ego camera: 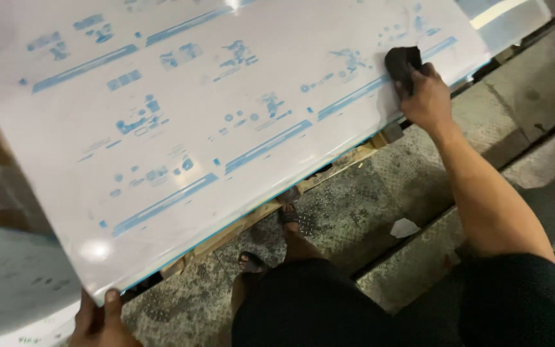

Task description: Cleaning a large metal printing plate with a sponge and a solution in an industrial setting.

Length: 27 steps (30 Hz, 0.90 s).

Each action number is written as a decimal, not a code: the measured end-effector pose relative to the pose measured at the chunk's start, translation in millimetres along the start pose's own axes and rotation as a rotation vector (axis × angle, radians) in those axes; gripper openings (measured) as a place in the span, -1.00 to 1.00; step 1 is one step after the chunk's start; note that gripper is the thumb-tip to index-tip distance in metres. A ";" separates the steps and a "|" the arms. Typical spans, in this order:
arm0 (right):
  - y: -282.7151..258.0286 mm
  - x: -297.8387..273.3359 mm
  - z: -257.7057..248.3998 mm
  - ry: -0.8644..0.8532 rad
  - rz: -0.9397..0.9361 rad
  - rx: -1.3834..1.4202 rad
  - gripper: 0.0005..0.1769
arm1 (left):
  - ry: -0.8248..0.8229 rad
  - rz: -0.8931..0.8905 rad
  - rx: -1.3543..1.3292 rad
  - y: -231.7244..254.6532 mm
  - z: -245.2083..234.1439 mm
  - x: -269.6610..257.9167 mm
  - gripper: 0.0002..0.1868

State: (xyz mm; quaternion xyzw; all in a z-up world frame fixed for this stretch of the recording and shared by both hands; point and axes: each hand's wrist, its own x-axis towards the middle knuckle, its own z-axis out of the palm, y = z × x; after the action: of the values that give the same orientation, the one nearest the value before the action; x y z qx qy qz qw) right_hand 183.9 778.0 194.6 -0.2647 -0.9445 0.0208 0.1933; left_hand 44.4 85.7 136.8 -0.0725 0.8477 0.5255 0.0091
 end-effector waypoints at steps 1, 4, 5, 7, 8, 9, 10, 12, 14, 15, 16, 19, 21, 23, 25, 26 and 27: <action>-40.3 -10.5 2.0 -0.015 -0.021 0.019 -0.63 | 0.025 -0.016 0.013 11.1 2.9 -6.1 -0.39; -163.4 -51.0 1.3 -0.055 -0.166 0.101 -0.52 | 0.125 0.038 -0.230 33.0 9.1 -14.9 -0.47; -207.4 -63.8 -0.9 -0.096 -0.214 0.158 -0.48 | 0.097 0.077 -0.259 36.1 8.1 -13.8 -0.49; -292.8 -91.6 6.5 -0.144 -0.301 0.239 -0.45 | 0.114 0.108 -0.276 28.6 2.0 -12.4 -0.52; -329.9 -105.2 13.6 -0.138 -0.390 0.296 -0.38 | 0.095 0.112 -0.317 21.2 2.6 -10.2 -0.54; -365.5 -119.8 19.2 -0.131 -0.479 0.354 -0.30 | 0.077 0.118 -0.357 14.7 3.7 -8.1 -0.56; -399.7 -128.7 24.4 -0.130 -0.499 0.360 -0.30 | 0.098 0.117 -0.361 11.8 1.0 -6.6 -0.56; -463.3 -148.0 32.7 -0.238 -0.602 0.538 -0.24 | -0.032 0.109 -0.289 8.2 -0.7 -2.8 -0.50; -505.6 -155.9 34.7 -0.281 -0.656 0.636 -0.33 | -0.060 0.066 -0.423 7.9 -0.7 -6.3 -0.49; -524.9 -159.8 34.7 -0.333 -0.695 0.732 -0.41 | -0.100 0.017 -0.551 9.3 0.3 -8.5 -0.48; -530.0 -149.8 24.0 -0.321 -0.698 0.730 -0.41 | -0.101 0.027 -0.556 6.2 4.2 -12.0 -0.48; -521.5 -120.3 11.0 -1.069 -0.125 1.001 -0.42 | -0.029 -0.045 -0.792 0.7 13.9 -15.4 -0.51; -476.8 -114.5 24.1 -1.117 0.174 1.631 -0.42 | 0.071 -0.069 -0.843 -1.7 15.1 -24.9 -0.50; -409.8 -90.4 20.6 -0.951 0.222 1.494 -0.44 | 0.065 -0.067 -0.785 9.7 13.6 -20.9 -0.49; -319.5 -55.0 30.3 -0.818 0.243 1.353 -0.45 | 0.094 -0.068 -0.727 19.7 16.6 -20.8 -0.47; -263.9 -35.4 40.8 -0.553 0.179 1.195 -0.48 | 0.081 -0.033 -0.673 22.7 17.3 -21.9 -0.46; -207.1 -20.0 46.9 -0.291 0.112 1.034 -0.49 | 0.068 0.001 -0.618 25.4 17.4 -22.7 -0.45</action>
State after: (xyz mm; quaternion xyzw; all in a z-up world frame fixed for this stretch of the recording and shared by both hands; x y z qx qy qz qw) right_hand 80.1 592.8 173.6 -0.1793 -0.8125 0.5298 0.1643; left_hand 62.4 115.0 153.7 -0.0891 0.6474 0.7557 -0.0420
